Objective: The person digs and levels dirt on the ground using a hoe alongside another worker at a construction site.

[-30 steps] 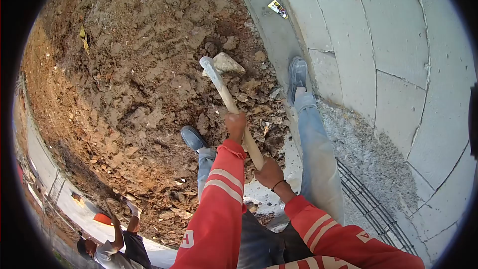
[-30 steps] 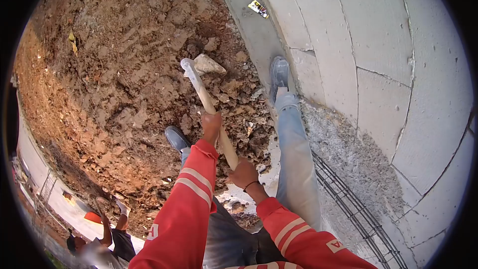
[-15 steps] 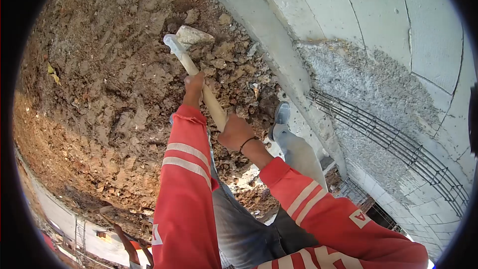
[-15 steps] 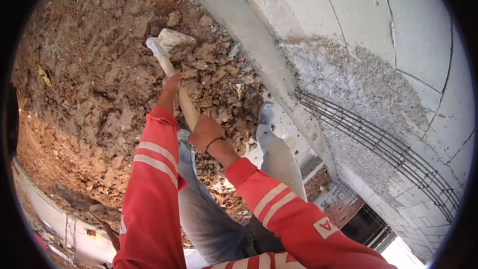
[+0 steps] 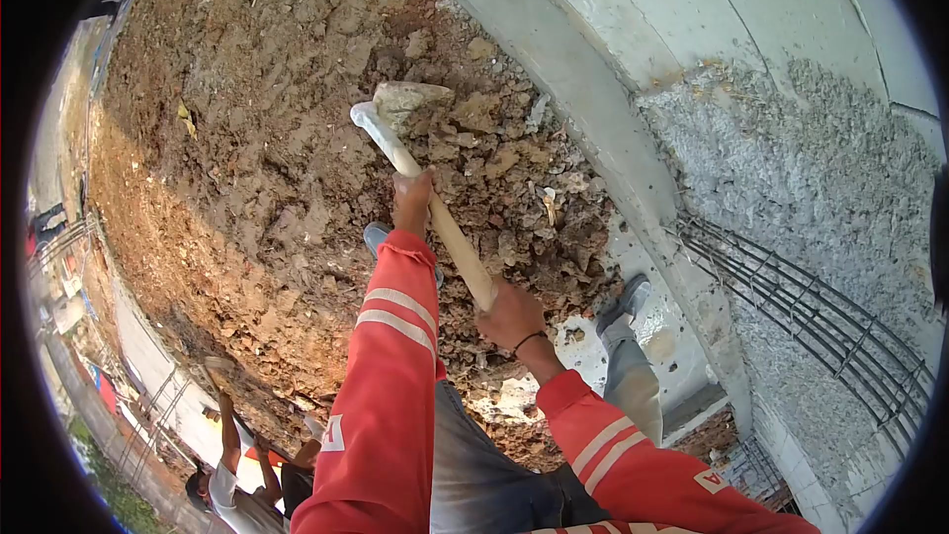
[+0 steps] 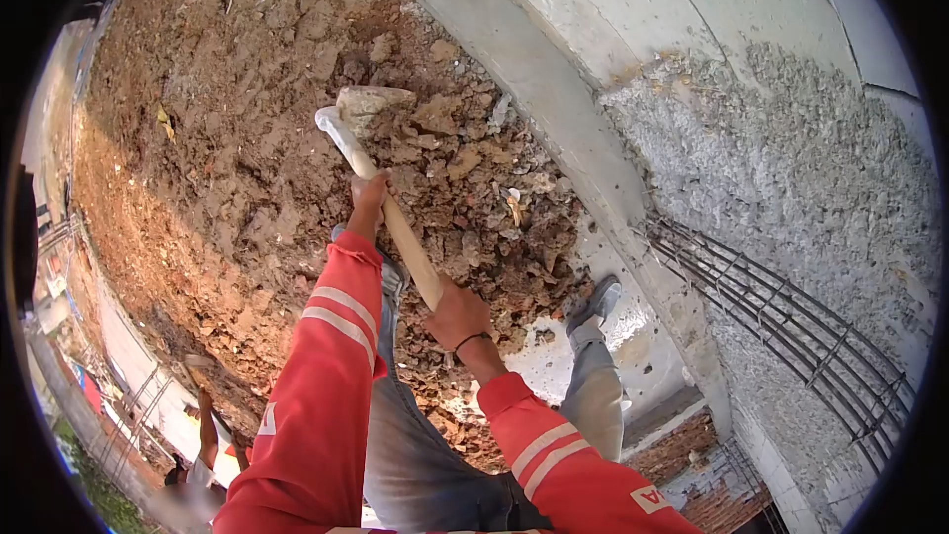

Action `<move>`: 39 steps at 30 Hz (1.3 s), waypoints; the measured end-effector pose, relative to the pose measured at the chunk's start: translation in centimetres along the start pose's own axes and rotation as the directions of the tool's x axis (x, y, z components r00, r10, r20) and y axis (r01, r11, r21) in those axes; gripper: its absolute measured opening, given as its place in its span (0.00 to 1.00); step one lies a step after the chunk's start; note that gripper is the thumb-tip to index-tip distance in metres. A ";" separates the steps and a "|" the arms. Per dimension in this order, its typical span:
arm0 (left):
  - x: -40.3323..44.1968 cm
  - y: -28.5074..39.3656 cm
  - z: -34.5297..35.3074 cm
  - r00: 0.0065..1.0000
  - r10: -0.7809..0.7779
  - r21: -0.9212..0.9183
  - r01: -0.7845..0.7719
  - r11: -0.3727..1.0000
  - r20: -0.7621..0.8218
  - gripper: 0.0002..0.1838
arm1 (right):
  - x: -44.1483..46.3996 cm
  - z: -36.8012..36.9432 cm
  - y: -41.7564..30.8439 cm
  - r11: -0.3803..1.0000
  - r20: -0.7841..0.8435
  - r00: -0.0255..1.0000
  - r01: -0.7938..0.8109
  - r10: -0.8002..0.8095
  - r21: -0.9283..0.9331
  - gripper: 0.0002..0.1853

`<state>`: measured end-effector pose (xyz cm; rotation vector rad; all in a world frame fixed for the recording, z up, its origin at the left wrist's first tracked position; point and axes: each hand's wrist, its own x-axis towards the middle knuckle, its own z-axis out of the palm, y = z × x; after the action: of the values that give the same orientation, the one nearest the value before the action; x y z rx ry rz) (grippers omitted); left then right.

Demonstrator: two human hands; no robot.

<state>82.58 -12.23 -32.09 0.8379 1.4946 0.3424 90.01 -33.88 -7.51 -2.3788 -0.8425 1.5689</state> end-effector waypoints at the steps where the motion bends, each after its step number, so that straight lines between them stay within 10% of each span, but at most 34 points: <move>1: -0.8 -0.9 0.8 0.995 0.047 0.058 -0.042 0.997 -0.088 0.18 | -0.7 -0.7 2.4 0.999 0.029 1.000 0.012 -0.010 -0.052 0.25; 7: -17.9 -2.0 11.2 0.974 -0.095 -0.176 0.059 0.983 -0.206 0.16 | -6.9 -4.0 18.0 0.983 0.032 0.993 0.113 -0.110 -0.142 0.28; 12: -24.2 -14.8 20.0 0.945 -0.030 -0.004 0.030 1.000 -0.326 0.21 | -12.1 -6.7 31.2 0.971 0.057 0.998 0.047 -0.034 -0.233 0.27; 17: -35.5 -24.3 27.8 0.819 -0.549 -0.364 0.568 0.738 0.166 0.08 | -21.4 -10.0 40.3 0.851 0.002 0.986 -0.145 0.169 -0.505 0.25; 21: -41.3 -25.6 30.6 0.873 -0.467 -0.513 0.468 0.720 0.140 0.11 | -25.6 -10.0 43.8 0.844 -0.036 0.972 -0.218 0.231 -0.490 0.21; 27: -33.8 -10.6 17.5 0.963 -0.258 -0.304 0.222 0.927 -0.083 0.14 | -18.2 -3.7 32.3 0.959 -0.096 0.994 -0.083 0.059 -0.271 0.18; 33: -15.4 7.0 -2.2 0.854 0.374 0.013 -0.397 0.918 -0.361 0.17 | 0.8 4.6 7.1 0.924 -0.147 0.913 0.383 -0.381 -0.019 0.23; 39: 2.9 9.3 -13.3 0.864 0.311 0.321 -0.187 0.928 -0.397 0.18 | 11.2 7.2 -7.3 0.931 0.048 0.932 0.354 -0.359 0.089 0.22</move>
<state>72.91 -0.27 -26.32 1.2444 1.8881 0.5589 84.24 -22.99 -16.33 -1.9894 -1.1284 1.5017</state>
